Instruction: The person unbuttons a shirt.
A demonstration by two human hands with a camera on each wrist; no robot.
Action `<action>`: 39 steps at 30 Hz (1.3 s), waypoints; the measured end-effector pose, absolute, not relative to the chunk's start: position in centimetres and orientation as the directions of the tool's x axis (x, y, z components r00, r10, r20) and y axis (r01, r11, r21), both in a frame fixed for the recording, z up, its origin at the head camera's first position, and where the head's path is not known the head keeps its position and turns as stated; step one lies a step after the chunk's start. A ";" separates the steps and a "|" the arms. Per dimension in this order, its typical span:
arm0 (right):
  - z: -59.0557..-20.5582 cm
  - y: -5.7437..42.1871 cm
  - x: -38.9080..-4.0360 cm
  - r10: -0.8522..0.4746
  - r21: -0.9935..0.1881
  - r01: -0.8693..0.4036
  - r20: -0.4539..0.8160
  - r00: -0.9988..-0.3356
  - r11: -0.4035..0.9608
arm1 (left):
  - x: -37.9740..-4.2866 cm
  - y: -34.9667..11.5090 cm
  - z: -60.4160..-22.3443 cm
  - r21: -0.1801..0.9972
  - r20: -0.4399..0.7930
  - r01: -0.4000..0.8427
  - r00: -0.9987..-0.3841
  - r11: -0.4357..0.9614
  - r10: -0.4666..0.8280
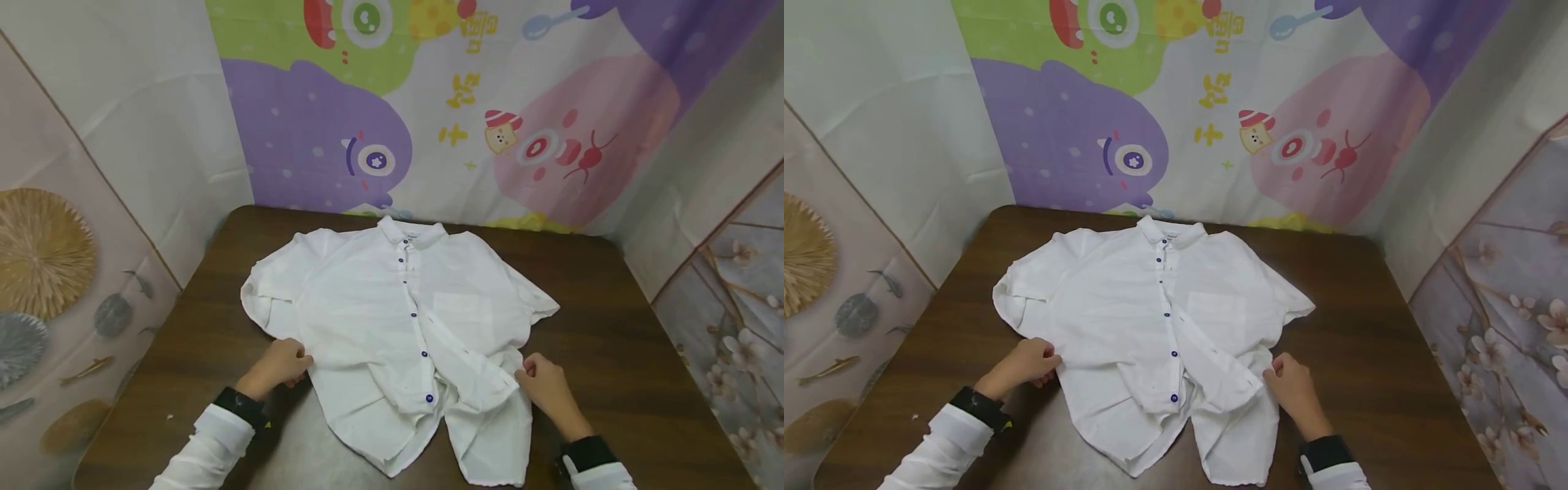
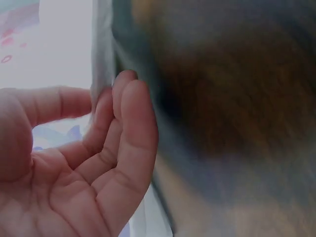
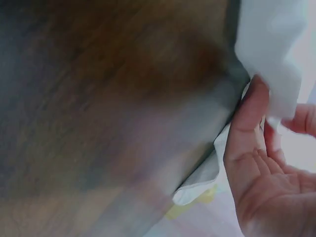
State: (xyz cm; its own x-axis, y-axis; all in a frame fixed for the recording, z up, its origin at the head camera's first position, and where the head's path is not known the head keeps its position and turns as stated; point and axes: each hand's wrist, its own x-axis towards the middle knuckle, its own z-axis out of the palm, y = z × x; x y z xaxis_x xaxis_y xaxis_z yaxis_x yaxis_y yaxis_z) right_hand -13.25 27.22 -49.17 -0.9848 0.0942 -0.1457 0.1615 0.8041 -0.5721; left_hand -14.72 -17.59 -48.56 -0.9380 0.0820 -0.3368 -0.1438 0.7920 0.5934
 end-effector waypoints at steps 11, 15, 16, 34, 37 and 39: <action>-49.2 29.5 -13.0 0.218 -0.608 0.256 -0.136 -0.966 0.752 | -14.1 -19.7 -49.0 0.858 -0.471 -0.446 -0.881 0.255 0.042; -50.0 29.3 -12.8 0.145 -0.576 0.222 -0.176 -0.974 0.787 | -13.6 -19.8 -50.0 0.854 -0.431 -0.415 -0.902 0.313 -0.019; -50.1 29.2 -12.7 0.130 -0.560 0.206 -0.173 -0.976 0.802 | -13.5 -19.8 -50.2 0.838 -0.413 -0.395 -0.910 0.375 -0.036; -48.6 21.6 -9.4 -0.076 -0.486 -0.201 0.264 -0.962 0.851 | -14.9 -19.0 -50.0 0.525 -0.104 -0.138 -0.990 0.840 -0.098; -48.9 21.1 -9.1 -0.154 -0.357 -0.337 0.453 -0.878 0.871 | -15.3 -19.5 -50.4 0.554 -0.128 -0.145 -0.988 0.820 -0.088; -48.7 21.4 -9.2 -0.187 -0.307 -0.391 0.527 -0.829 0.867 | -15.5 -19.8 -50.4 0.604 -0.163 -0.169 -0.983 0.779 -0.088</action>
State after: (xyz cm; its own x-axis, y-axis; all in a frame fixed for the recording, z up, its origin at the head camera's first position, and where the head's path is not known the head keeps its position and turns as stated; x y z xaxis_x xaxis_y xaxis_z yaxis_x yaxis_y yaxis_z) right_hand -9.19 21.36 -48.72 -0.8288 -0.1871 0.5273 -0.3915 0.8673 -0.3075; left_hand -15.53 -19.78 -50.43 -0.9828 -0.0876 -0.1627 -0.1694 0.7789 0.6038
